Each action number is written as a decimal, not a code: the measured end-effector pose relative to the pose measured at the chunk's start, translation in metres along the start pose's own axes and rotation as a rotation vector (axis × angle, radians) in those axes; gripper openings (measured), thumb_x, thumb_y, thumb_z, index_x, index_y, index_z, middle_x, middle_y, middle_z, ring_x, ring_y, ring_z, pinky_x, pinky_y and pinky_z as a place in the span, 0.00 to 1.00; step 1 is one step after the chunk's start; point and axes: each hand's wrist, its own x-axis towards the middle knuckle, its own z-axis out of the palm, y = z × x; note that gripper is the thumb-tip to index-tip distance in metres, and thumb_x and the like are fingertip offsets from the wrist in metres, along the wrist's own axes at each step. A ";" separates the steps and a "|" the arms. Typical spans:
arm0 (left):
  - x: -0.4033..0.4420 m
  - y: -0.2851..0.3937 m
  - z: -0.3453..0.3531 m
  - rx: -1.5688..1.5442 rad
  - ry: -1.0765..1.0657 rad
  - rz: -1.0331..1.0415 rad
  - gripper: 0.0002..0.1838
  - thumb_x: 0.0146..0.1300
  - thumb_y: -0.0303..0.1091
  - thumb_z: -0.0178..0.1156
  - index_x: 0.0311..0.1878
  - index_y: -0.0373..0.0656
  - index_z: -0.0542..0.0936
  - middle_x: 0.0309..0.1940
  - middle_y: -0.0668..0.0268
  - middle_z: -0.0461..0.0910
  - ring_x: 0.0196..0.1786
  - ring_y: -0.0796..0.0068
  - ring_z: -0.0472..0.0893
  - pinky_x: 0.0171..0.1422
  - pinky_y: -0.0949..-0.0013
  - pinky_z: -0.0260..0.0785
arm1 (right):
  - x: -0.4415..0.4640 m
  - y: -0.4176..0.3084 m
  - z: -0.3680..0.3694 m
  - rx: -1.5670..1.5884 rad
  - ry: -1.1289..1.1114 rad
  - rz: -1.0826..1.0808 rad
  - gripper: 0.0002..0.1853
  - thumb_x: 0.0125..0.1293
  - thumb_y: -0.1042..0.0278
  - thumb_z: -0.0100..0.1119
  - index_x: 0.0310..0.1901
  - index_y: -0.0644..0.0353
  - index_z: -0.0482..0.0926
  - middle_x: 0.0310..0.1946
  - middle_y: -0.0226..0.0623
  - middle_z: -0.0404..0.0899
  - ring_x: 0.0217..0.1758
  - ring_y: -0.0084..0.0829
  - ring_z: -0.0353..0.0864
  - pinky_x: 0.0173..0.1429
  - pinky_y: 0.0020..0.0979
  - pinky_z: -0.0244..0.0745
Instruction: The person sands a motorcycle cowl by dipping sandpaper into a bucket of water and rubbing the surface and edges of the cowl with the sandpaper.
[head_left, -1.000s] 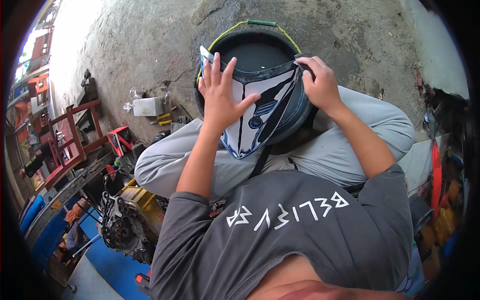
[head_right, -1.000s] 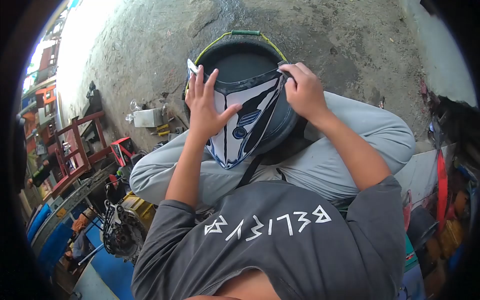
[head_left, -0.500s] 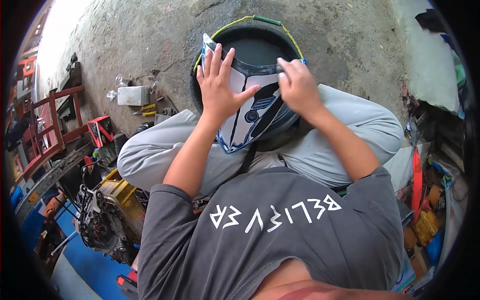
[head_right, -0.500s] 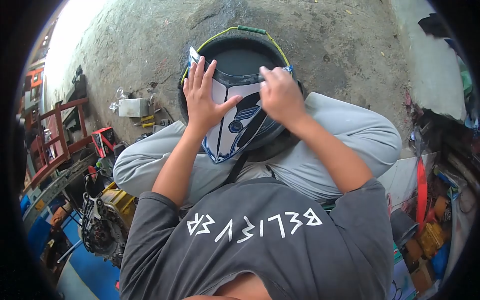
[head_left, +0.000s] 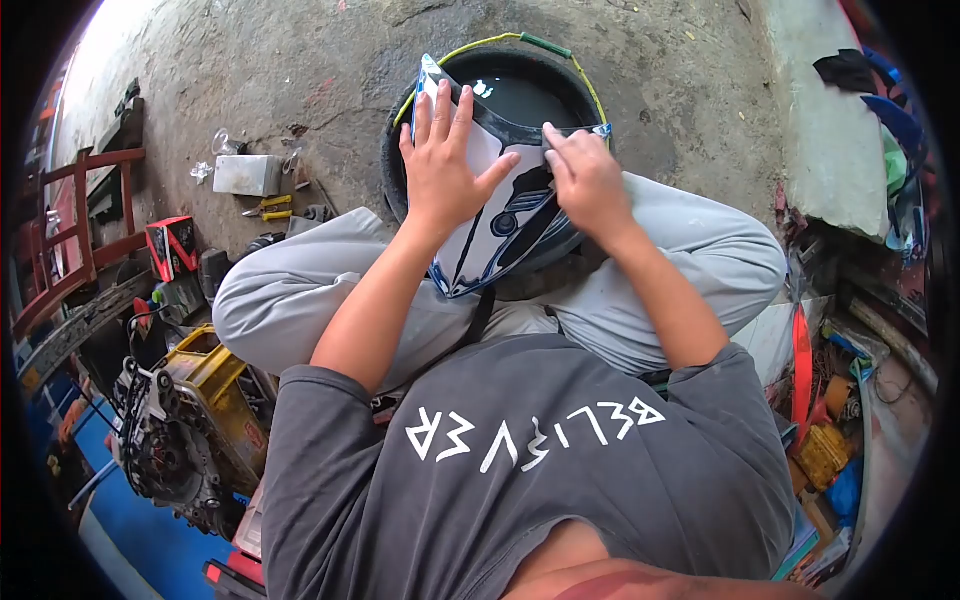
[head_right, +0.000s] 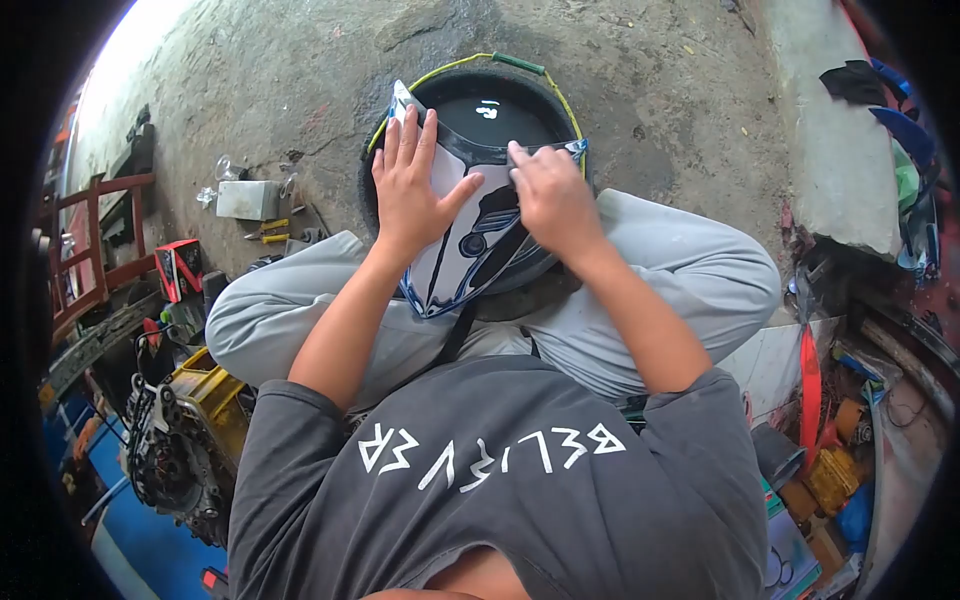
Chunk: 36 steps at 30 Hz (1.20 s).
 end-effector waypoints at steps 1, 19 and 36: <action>0.000 -0.001 0.000 -0.007 -0.003 -0.001 0.56 0.62 0.69 0.69 0.85 0.43 0.65 0.85 0.46 0.60 0.87 0.37 0.57 0.84 0.33 0.49 | 0.001 0.008 -0.001 -0.005 0.007 -0.027 0.18 0.76 0.67 0.59 0.62 0.62 0.85 0.41 0.48 0.83 0.48 0.50 0.82 0.56 0.48 0.78; 0.001 0.002 -0.004 -0.015 0.003 -0.057 0.54 0.61 0.69 0.69 0.83 0.45 0.68 0.85 0.53 0.63 0.88 0.47 0.58 0.83 0.31 0.50 | -0.008 -0.015 0.018 -0.121 0.079 -0.051 0.19 0.76 0.68 0.59 0.63 0.70 0.82 0.37 0.47 0.79 0.42 0.47 0.79 0.51 0.48 0.74; 0.002 0.001 -0.008 -0.026 0.035 -0.023 0.49 0.62 0.62 0.71 0.81 0.44 0.72 0.84 0.51 0.66 0.86 0.44 0.61 0.84 0.44 0.53 | -0.014 0.026 0.030 -0.092 0.310 0.230 0.19 0.73 0.71 0.59 0.63 0.64 0.86 0.36 0.40 0.81 0.44 0.45 0.79 0.52 0.46 0.72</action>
